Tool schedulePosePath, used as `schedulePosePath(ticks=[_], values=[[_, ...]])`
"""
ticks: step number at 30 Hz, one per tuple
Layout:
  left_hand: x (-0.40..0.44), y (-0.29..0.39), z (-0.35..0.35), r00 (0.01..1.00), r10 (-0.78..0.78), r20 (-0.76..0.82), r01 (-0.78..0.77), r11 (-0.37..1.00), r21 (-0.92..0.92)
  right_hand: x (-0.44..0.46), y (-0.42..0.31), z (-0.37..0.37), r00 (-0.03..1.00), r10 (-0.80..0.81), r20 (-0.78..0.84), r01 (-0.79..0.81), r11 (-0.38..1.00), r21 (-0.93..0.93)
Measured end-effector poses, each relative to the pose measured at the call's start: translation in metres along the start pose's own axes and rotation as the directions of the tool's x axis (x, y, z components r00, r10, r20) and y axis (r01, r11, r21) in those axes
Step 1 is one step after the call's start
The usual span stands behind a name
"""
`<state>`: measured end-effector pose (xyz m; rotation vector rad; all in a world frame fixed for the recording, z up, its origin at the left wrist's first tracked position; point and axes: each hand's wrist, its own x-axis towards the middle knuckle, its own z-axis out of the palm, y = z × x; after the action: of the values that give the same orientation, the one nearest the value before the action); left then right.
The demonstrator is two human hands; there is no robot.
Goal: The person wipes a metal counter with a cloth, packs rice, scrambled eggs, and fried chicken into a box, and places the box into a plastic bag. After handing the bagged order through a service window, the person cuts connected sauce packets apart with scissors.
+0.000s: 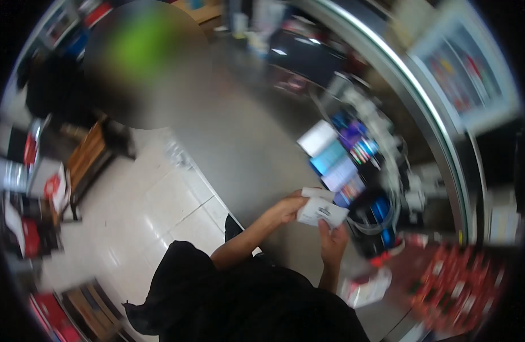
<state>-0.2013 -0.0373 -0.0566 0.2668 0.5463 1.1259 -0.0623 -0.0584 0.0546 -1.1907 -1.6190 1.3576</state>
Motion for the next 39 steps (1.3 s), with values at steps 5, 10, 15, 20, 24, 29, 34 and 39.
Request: schedulePosePath(ticks=[5,10,15,20,24,29,34,39], values=[[0.007,-0.089,0.115,0.991,-0.122,0.059,0.096,0.939,0.330,-0.069,0.022,-0.108,0.872,-0.331,-0.360,0.131,0.868,-0.480],[0.015,-0.154,0.186,0.947,-0.319,-0.042,0.321,0.931,0.173,-0.106,0.087,-0.174,0.856,-0.054,-0.514,-0.052,0.981,-0.189],[0.039,-0.193,0.177,0.978,-0.137,-0.157,0.196,0.854,0.482,-0.118,0.151,-0.204,0.707,0.205,-0.677,-0.032,0.965,0.259],[0.065,-0.207,0.167,0.970,-0.178,-0.167,0.235,0.864,0.446,-0.165,0.262,-0.270,0.529,0.564,-0.633,-0.519,0.806,0.285],[0.072,-0.216,0.169,0.976,-0.151,-0.158,0.210,0.848,0.487,-0.129,0.238,-0.324,0.395,0.155,-0.905,-0.302,0.953,0.031],[0.085,-0.226,0.167,0.977,-0.152,-0.151,0.211,0.804,0.555,-0.086,0.254,-0.328,0.682,0.311,-0.662,-0.349,0.934,0.079],[0.093,-0.232,0.167,0.983,-0.108,-0.152,0.177,0.791,0.585,-0.098,0.253,-0.281,0.559,0.442,-0.702,0.126,0.791,0.599],[0.097,-0.239,0.171,0.995,-0.060,-0.082,0.099,0.748,0.657,-0.105,0.255,-0.292,0.597,0.056,-0.800,-0.296,0.942,-0.156]])
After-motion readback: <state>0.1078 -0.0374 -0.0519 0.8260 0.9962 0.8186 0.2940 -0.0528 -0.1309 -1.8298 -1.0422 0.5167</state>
